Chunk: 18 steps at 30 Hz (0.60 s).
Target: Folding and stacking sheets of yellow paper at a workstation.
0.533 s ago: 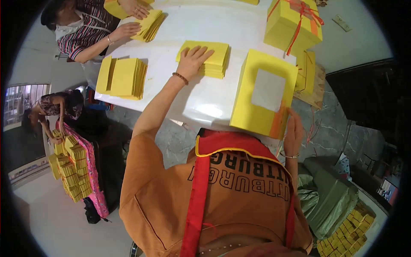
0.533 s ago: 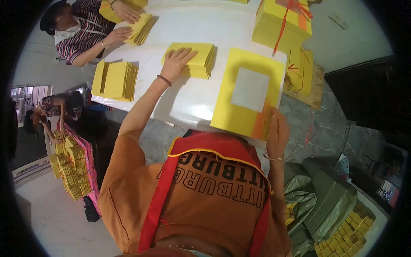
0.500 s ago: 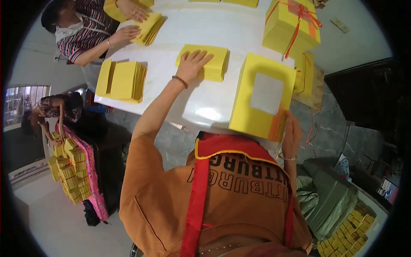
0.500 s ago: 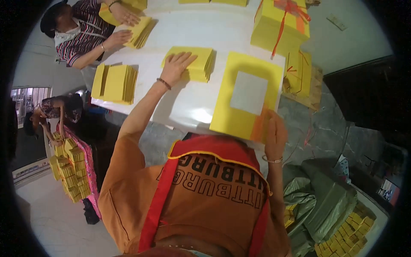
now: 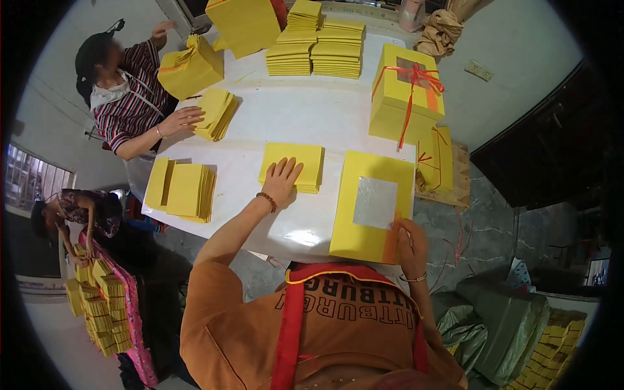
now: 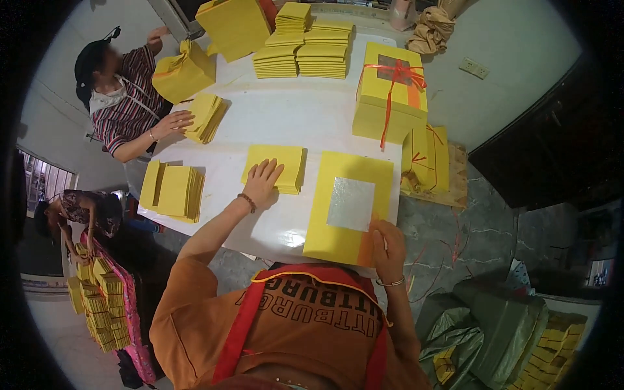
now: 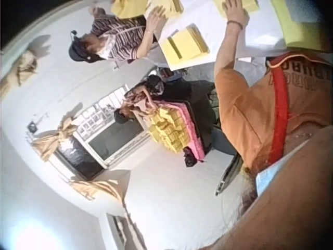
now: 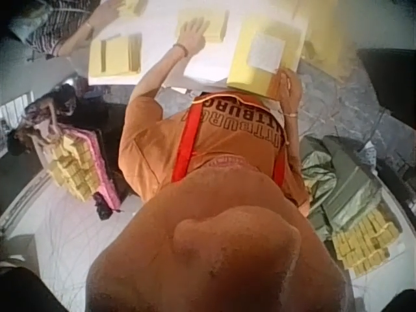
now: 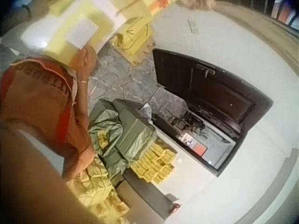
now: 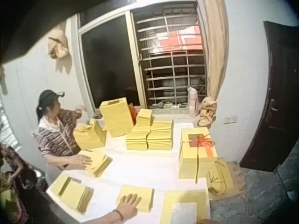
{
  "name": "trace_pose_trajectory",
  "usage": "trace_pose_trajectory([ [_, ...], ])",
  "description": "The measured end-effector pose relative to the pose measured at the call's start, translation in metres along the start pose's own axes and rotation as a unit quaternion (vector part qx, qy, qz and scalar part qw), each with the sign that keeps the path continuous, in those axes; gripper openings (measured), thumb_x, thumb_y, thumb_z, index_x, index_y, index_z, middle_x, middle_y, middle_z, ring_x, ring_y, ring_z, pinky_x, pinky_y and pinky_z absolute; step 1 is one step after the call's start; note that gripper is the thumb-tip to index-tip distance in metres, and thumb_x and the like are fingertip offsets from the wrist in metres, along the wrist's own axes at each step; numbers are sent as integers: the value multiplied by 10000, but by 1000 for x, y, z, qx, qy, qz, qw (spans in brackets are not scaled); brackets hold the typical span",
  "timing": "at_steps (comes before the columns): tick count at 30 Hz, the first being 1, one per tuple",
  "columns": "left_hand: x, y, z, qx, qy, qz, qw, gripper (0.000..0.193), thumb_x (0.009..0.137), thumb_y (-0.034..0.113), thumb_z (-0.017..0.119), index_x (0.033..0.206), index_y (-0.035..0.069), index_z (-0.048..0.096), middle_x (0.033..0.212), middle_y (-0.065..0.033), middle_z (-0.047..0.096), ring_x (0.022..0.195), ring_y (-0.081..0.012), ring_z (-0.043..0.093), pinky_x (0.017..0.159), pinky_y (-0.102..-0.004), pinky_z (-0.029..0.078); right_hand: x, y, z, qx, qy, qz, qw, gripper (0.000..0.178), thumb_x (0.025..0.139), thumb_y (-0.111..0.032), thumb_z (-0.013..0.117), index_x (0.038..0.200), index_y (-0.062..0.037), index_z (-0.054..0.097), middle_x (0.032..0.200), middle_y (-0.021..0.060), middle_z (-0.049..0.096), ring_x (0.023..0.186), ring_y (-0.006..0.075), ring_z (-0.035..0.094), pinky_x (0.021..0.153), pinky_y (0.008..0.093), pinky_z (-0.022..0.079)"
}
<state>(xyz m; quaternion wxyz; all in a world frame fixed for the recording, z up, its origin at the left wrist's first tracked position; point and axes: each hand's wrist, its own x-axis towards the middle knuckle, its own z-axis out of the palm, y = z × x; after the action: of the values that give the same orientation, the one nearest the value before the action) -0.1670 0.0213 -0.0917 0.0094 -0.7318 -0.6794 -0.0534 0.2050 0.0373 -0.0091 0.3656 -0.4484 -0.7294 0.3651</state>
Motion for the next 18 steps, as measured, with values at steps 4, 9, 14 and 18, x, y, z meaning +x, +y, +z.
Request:
trace_pose_trajectory([
  [4, 3, -15, -4, -11, 5, 13, 1000, 677, 728, 164, 577, 1351, 126, 314, 1368, -160, 318, 1252, -342, 295, 1014, -486, 246, -2, 13, 1, -44, 45, -70, 996, 188, 847, -96, 553, 1009, -21, 611, 1031, 138, 600, 1044, 306, 521, 914, 386, 384],
  [9, 11, -10, -24, -30, 10, -1, 999, 708, 716, 144, 596, 1360, 149, 300, 1379, -167, 296, 1252, -357, 290, 1000, -486, 256, -11, 32, -8, -84, 18, -72, 994, 248, 840, -89, 557, 1079, -29, 590, 1114, 135, 573, 1092, 294, 506, 947, 380, 371],
  [14, 15, 42, -76, -106, 87, 17, 990, 646, 699, 103, 599, 1307, 109, 378, 1330, -178, 360, 1213, -353, 338, 974, -473, 285, -7, 27, -8, -64, 33, -63, 995, 230, 832, -102, 588, 1047, -20, 597, 1120, 112, 575, 1117, 293, 486, 939, 381, 372],
  [18, 0, 131, -96, -258, 133, 198, 936, 434, 736, 127, 608, 1159, 60, 538, 1182, -152, 501, 1046, -319, 481, 872, -401, 379, -10, 28, -5, -66, 17, -62, 996, 225, 821, -103, 603, 1031, -21, 607, 1114, 110, 578, 1109, 283, 494, 930, 366, 380],
])
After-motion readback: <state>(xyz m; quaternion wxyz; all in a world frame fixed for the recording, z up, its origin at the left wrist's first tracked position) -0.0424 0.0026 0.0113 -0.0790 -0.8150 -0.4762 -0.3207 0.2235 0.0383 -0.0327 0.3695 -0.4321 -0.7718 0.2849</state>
